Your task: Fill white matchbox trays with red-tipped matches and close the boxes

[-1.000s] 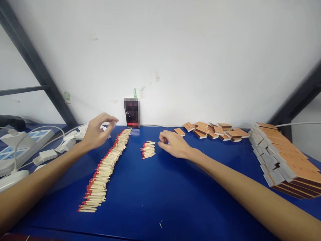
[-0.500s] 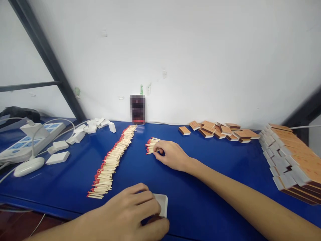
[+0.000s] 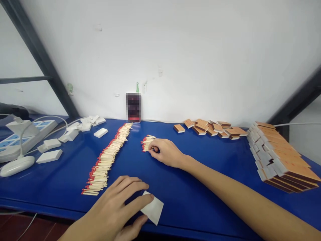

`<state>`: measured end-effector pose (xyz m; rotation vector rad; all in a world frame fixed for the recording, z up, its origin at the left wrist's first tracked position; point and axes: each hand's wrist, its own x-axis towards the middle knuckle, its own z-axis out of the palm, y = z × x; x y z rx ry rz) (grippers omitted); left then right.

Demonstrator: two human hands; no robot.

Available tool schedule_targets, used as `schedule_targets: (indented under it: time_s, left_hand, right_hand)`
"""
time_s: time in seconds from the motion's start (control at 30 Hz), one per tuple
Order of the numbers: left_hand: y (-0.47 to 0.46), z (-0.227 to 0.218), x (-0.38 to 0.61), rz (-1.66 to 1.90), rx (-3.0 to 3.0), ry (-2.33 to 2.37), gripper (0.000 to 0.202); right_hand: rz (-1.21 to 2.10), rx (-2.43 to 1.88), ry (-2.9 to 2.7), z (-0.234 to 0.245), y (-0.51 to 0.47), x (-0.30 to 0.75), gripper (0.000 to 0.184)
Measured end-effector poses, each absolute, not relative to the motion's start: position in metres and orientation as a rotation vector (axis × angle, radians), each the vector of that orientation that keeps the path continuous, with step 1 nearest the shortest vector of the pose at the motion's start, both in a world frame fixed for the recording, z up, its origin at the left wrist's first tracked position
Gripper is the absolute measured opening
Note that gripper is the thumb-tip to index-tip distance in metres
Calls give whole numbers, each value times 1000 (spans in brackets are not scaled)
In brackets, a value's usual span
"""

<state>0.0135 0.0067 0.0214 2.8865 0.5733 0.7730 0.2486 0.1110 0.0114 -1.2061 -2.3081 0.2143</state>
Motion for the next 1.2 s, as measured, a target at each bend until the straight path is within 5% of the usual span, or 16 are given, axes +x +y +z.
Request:
schedule_targets:
  time_s: [0.3,1.2]
  left_hand:
    - [2,27,12,458,2807,705,37]
    - [5,21,8,556,2787,709,28]
  right_hand:
    - [214,-1163,-2317,10,109,250,11]
    - [217,-1101,-2356,14,106,250,10]
